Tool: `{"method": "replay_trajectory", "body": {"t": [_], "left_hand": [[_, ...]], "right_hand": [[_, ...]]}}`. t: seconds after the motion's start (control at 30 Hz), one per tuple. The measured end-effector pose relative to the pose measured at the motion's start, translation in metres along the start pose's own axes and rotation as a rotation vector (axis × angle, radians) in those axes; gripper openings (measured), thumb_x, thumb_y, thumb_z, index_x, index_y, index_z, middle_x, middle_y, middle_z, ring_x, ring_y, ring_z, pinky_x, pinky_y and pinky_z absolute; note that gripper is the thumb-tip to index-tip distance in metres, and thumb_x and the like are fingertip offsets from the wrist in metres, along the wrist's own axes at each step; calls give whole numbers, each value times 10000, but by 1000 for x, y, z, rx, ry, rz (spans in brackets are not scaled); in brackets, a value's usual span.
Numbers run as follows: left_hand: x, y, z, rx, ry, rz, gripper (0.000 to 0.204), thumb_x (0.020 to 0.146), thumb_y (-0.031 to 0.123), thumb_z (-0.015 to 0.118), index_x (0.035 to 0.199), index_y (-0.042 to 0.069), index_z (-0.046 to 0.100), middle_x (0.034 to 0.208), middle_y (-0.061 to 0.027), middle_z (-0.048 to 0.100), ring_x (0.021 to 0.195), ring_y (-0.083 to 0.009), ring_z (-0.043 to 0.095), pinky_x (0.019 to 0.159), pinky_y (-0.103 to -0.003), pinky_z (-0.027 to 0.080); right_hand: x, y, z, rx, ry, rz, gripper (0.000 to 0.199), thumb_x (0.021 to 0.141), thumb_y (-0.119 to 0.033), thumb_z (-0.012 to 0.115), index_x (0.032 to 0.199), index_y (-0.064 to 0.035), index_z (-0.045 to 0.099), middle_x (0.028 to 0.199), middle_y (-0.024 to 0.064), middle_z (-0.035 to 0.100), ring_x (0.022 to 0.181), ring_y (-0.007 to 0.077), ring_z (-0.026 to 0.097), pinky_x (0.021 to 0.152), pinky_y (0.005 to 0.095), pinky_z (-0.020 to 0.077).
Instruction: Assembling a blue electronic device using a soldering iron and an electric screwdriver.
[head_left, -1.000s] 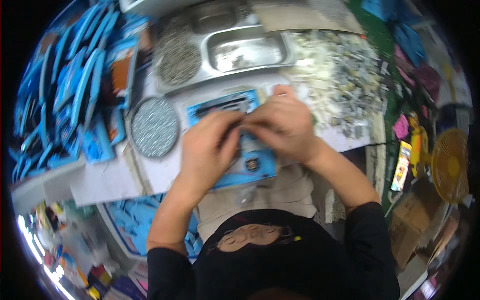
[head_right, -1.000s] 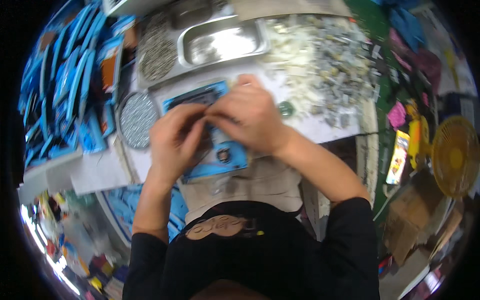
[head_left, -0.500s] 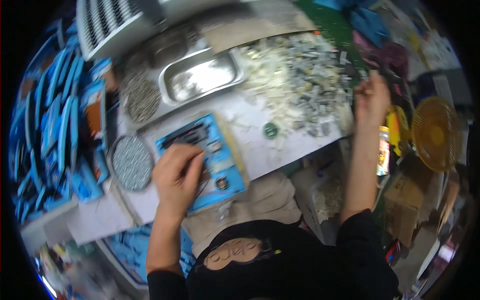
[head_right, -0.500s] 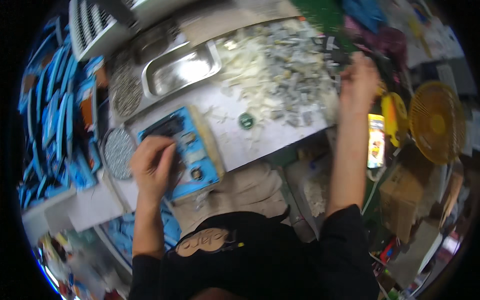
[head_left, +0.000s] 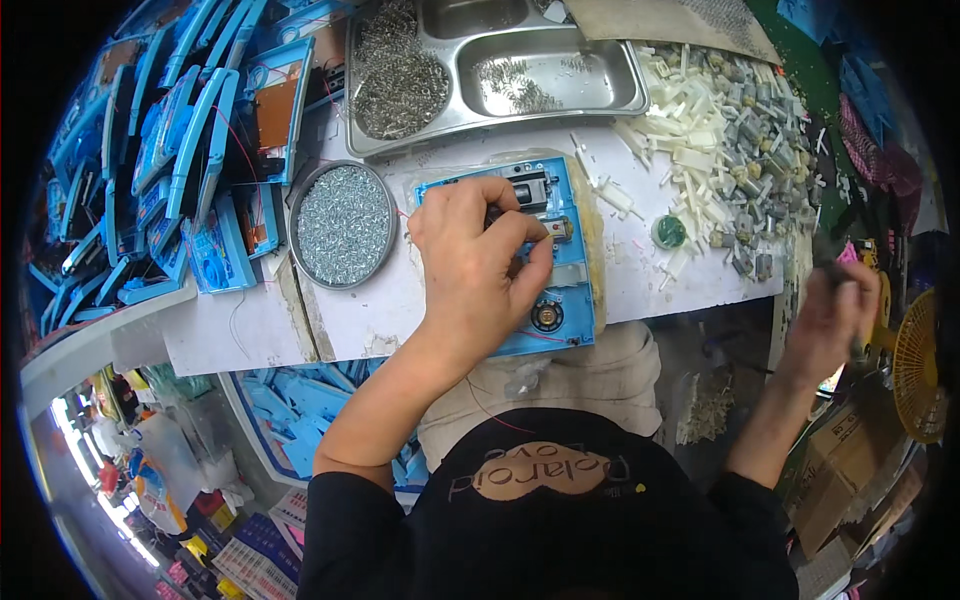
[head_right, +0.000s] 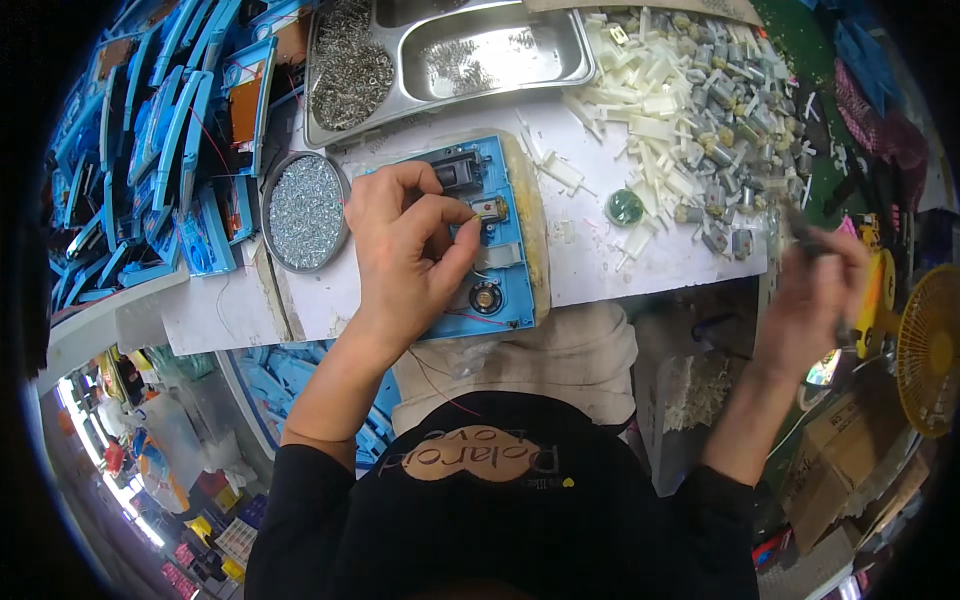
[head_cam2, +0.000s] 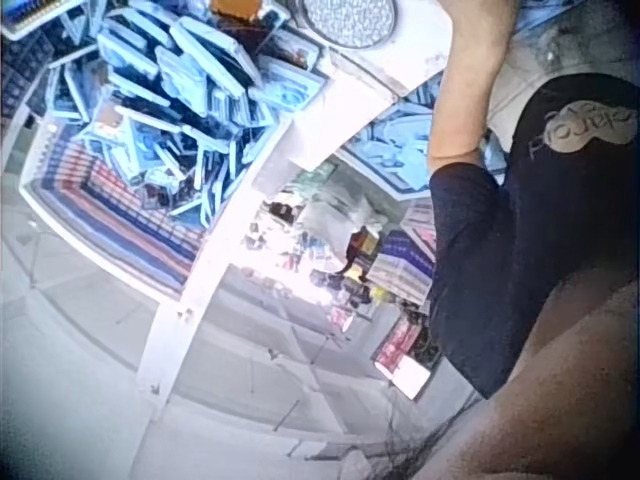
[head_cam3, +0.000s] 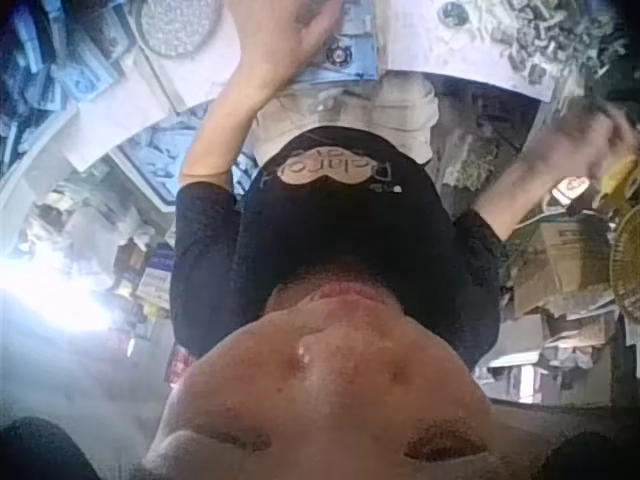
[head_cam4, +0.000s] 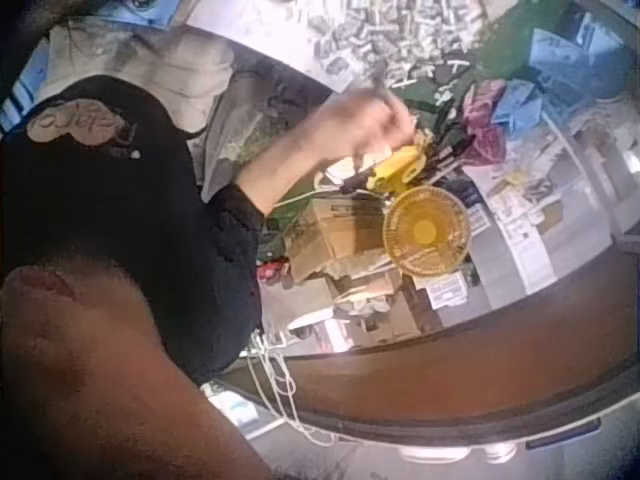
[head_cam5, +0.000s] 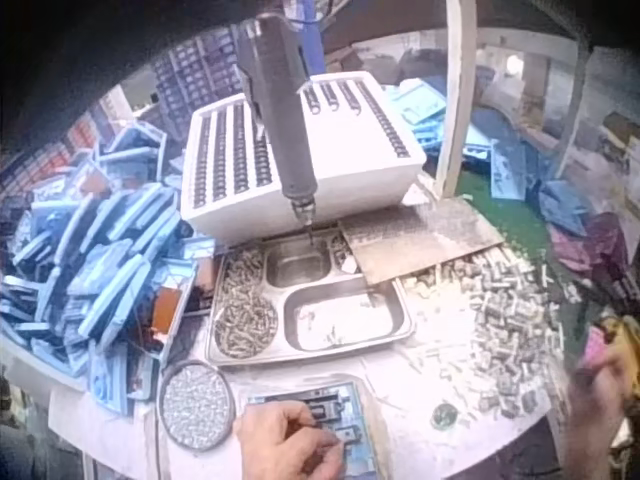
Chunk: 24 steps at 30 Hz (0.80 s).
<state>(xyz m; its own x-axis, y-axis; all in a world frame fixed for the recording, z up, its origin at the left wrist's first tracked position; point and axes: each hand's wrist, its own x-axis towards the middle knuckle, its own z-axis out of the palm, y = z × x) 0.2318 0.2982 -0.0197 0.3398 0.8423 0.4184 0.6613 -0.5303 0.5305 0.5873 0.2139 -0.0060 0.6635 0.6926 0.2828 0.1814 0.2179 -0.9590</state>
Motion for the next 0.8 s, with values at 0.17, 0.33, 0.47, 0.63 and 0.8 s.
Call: {"method": "replay_trajectory", "body": {"t": [0.17, 0.33, 0.47, 0.63, 0.8], "left_hand": [[5, 1, 2, -3, -48, 11, 166, 707, 99, 811, 832, 138, 710, 1036, -47, 571, 978, -274, 502, 856, -419, 345], [5, 0, 3, -17, -32, 20, 174, 688, 98, 806, 815, 128, 690, 1032, -40, 578, 974, -271, 513, 854, -428, 334], [4, -1, 3, -21, -20, 24, 179, 673, 95, 801, 800, 124, 679, 1035, -36, 585, 974, -271, 521, 854, -436, 331], [4, -1, 3, -20, -19, 22, 173, 669, 91, 795, 790, 123, 677, 1030, -34, 588, 970, -270, 524, 851, -434, 337], [4, -1, 2, -4, -36, 22, 168, 675, 90, 795, 800, 127, 688, 1035, -38, 583, 971, -270, 517, 856, -427, 342]], "right_hand": [[-46, -18, 62, 18, -709, -83, 197, 828, -78, 727, 1000, 7, 682, 778, 51, 595, 693, 123, 497, 605, 255, 338], [-47, -13, 79, -17, -825, -171, 209, 791, -44, 746, 984, 2, 680, 675, 35, 554, 585, 134, 455, 531, 283, 307], [-48, -14, 83, -49, -838, -184, 200, 781, -40, 748, 965, -5, 677, 666, 40, 562, 570, 140, 458, 518, 291, 309], [-47, -14, 83, -57, -833, -197, 195, 776, -36, 746, 955, -3, 677, 657, 39, 561, 565, 143, 457, 515, 293, 312], [-47, -14, 85, -59, -833, -205, 193, 774, -38, 747, 951, -4, 679, 654, 38, 558, 564, 143, 456, 514, 292, 310]]}}
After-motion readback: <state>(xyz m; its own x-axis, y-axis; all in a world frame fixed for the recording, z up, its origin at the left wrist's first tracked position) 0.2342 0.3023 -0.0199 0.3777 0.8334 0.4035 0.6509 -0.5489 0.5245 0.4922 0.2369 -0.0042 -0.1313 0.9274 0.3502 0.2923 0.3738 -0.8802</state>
